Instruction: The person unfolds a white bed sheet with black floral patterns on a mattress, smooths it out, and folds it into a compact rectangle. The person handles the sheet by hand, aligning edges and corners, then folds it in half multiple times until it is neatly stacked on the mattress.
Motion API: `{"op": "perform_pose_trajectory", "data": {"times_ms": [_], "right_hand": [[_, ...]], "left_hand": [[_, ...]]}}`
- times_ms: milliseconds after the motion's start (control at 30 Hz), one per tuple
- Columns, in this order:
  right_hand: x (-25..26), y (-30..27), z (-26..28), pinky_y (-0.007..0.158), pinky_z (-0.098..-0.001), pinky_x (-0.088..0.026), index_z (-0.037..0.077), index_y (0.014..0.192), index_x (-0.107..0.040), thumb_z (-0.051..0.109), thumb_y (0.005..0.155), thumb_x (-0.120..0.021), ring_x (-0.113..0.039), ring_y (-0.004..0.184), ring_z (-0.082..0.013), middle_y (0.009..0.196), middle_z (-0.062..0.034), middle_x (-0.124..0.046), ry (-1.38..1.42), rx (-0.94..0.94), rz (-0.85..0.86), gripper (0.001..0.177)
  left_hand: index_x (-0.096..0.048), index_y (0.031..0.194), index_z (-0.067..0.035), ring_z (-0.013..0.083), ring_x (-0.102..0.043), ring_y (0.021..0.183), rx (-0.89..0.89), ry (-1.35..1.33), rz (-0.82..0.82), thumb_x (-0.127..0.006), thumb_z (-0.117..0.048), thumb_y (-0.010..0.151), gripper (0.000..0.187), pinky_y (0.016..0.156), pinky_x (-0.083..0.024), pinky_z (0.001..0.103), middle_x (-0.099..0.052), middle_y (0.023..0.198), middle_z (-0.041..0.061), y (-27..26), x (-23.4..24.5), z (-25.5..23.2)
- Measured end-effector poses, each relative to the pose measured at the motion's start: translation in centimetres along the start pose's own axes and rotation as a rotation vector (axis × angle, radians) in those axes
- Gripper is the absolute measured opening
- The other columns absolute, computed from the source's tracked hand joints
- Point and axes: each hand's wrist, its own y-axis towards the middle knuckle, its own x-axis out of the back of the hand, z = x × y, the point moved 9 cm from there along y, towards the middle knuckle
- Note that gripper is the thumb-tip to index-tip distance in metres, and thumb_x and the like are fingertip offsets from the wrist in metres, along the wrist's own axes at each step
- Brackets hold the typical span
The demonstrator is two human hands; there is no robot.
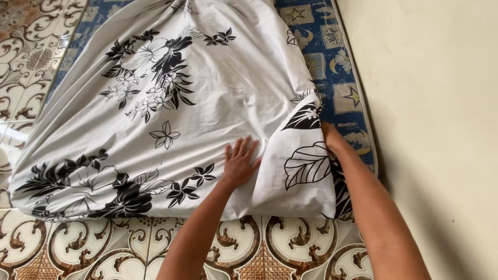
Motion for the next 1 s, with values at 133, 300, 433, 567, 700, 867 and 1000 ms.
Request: {"op": "perform_pose_trajectory", "data": {"times_ms": [133,300,433,567,700,867,1000], "right_hand": [[5.7,-5.3,6.2,0.088,-0.0421,-0.054,-0.004,0.120,-0.070,0.014,0.080,-0.081,-0.072,0.101,-0.0315,0.110,-0.0195,-0.075,-0.046,-0.012,0.006,0.046],[16.7,-10.2,9.9,0.085,-0.0556,-0.045,0.002,0.114,-0.076,0.034,0.085,-0.086,-0.066,0.097,-0.0398,0.101,-0.0195,-0.077,-0.050,-0.085,-0.175,0.044],[23.7,-11.1,11.8,0.081,-0.0466,-0.054,-0.004,0.115,-0.068,0.028,0.092,-0.081,-0.070,0.092,-0.0371,0.104,-0.0242,-0.071,-0.379,0.078,-0.652,0.041],[22.8,-9.7,10.2,0.085,-0.0521,-0.056,-0.009,0.121,-0.067,0.016,0.097,-0.070,-0.069,0.101,-0.0447,0.114,-0.0296,-0.071,-0.772,0.075,-0.721,0.035],[18.4,-8.8,6.2,0.101,-0.0507,-0.054,-0.003,0.134,-0.062,0.027,0.091,-0.071,-0.065,0.122,-0.0406,0.132,-0.0262,-0.065,-0.869,-0.233,-0.260,0.053],[14.0,-8.4,7.7,0.101,-0.0582,-0.043,-0.004,0.149,-0.035,0.049,0.087,-0.073,-0.056,0.125,-0.0450,0.142,-0.0313,-0.053,-1.012,0.184,-0.402,0.091],[10.5,-7.5,8.2,0.098,-0.0536,-0.045,-0.008,0.147,-0.035,0.060,0.091,-0.075,-0.058,0.116,-0.0433,0.130,-0.0321,-0.056,-0.518,0.100,-0.308,0.097]], "left_hand": [[-0.022,0.162,-0.033,0.0261,-0.008,0.158,-0.010,-0.009,-0.002,-0.043,-0.061,0.099,0.073,0.125,0.001,0.056,-0.013,0.171,0.001,0.1,0.2,0.0],[-0.020,0.162,-0.034,0.0260,-0.006,0.157,-0.026,0.003,-0.004,-0.041,-0.059,0.099,0.071,0.124,0.003,0.056,-0.012,0.171,0.001,0.1,0.5,-0.1],[-0.022,0.162,-0.032,0.0264,-0.008,0.157,-0.021,-0.023,-0.017,-0.044,-0.059,0.098,0.073,0.124,0.001,0.057,-0.014,0.171,0.002,0.1,0.8,0.0],[-0.030,0.160,-0.031,0.0272,-0.011,0.157,-0.017,-0.012,-0.052,-0.051,-0.060,0.097,0.072,0.124,-0.002,0.059,-0.017,0.170,0.002,0.8,0.3,0.2],[-0.040,0.156,-0.027,0.0307,-0.019,0.156,-0.089,-0.033,-0.189,-0.060,-0.057,0.094,0.072,0.122,-0.007,0.060,-0.028,0.168,0.005,0.9,1.5,-0.3],[-0.045,0.149,-0.013,0.0332,-0.032,0.146,-0.073,-0.081,-0.246,-0.064,-0.048,0.090,0.071,0.121,-0.013,0.056,-0.039,0.156,0.016,1.9,2.6,-0.8],[-0.050,0.144,-0.007,0.0319,-0.046,0.137,-0.111,-0.190,-0.391,-0.063,-0.040,0.093,0.062,0.118,-0.026,0.051,-0.052,0.144,0.015,3.1,5.0,-1.4]]}}
